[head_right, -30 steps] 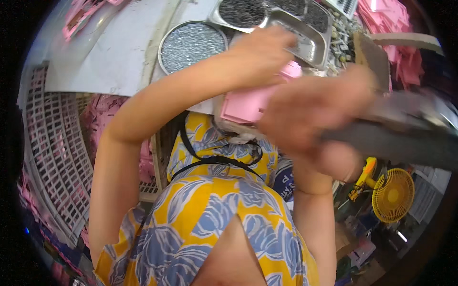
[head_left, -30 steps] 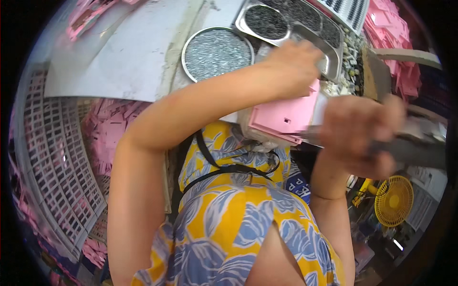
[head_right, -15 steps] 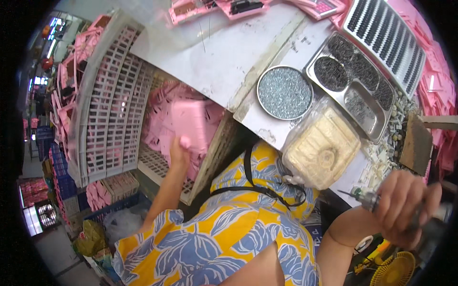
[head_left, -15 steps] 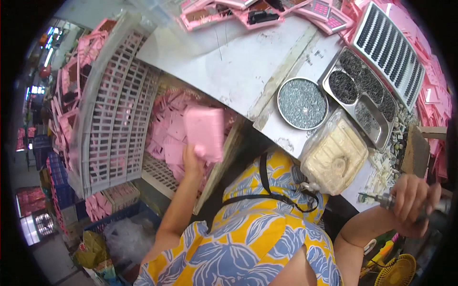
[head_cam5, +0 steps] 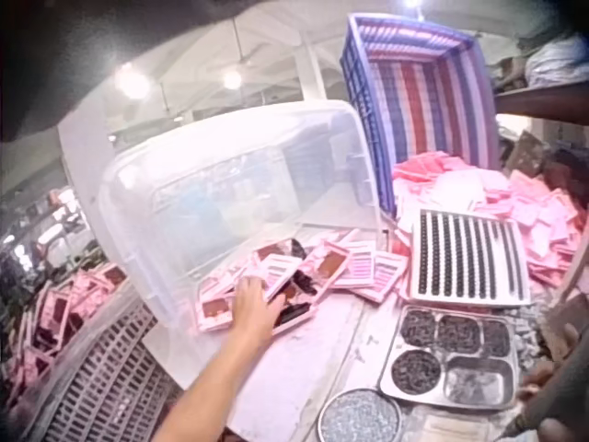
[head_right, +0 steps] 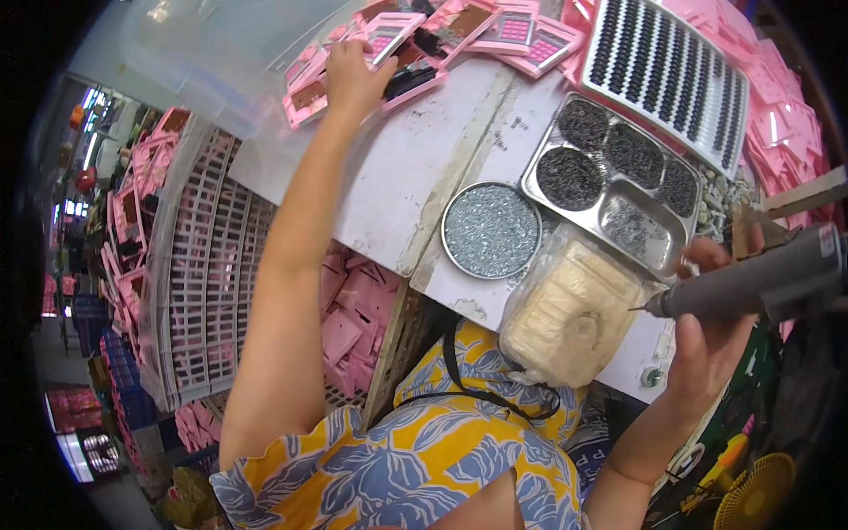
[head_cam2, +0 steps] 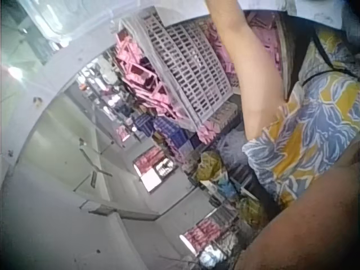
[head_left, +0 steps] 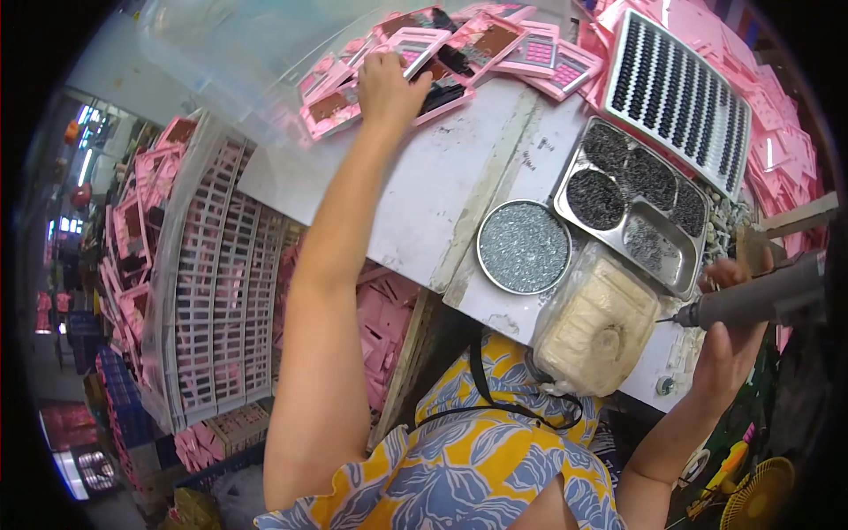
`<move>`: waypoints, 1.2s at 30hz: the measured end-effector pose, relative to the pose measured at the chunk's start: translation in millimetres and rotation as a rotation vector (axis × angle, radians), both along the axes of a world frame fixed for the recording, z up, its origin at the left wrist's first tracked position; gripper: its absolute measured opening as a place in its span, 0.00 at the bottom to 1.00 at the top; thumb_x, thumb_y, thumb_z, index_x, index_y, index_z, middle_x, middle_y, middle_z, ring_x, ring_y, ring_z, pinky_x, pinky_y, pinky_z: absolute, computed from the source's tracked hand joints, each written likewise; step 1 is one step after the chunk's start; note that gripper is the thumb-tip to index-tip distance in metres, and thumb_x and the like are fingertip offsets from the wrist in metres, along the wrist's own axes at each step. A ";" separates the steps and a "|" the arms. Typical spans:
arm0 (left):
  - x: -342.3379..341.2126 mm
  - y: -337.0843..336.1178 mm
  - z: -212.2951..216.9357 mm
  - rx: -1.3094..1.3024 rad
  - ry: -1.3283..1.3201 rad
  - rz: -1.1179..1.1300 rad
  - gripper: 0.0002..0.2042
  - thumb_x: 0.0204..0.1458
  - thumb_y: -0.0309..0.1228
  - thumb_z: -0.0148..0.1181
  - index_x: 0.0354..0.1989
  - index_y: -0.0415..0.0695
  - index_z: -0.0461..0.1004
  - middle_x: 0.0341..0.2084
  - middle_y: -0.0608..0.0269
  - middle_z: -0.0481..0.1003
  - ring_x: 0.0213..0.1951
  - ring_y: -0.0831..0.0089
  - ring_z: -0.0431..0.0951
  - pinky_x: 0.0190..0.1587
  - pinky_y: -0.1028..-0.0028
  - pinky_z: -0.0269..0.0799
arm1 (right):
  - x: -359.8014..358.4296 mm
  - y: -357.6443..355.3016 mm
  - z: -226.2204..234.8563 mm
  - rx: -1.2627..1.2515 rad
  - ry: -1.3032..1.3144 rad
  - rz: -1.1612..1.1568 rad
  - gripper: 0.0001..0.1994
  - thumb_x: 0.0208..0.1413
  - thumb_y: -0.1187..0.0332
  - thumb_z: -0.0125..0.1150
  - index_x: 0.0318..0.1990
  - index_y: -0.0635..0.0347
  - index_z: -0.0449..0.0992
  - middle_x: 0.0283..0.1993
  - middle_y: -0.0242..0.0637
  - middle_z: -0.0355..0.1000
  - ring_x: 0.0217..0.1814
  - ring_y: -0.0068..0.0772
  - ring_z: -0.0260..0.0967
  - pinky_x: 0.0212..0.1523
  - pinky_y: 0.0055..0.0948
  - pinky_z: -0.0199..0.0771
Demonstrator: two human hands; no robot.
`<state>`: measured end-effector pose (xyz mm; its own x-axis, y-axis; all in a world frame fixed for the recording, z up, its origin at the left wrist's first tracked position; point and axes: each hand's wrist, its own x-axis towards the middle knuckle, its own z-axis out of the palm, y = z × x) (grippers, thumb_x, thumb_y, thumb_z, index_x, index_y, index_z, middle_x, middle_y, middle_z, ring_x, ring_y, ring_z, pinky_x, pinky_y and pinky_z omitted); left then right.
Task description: Assembling electronic and plastic components of toy cameras at a factory workbench.
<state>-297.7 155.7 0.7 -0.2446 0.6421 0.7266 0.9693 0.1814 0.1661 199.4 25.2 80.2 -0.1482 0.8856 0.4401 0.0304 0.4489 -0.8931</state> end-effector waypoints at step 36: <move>257.8 -190.3 -39.0 -0.593 -0.429 -0.979 0.10 0.51 0.26 0.65 0.40 0.40 0.75 0.32 0.56 0.73 0.34 0.55 0.76 0.36 0.62 0.72 | 36.8 -24.3 -124.5 -0.044 -0.981 -0.189 0.22 0.55 0.47 0.62 0.19 0.55 0.75 0.18 0.38 0.72 0.23 0.46 0.72 0.25 0.45 0.68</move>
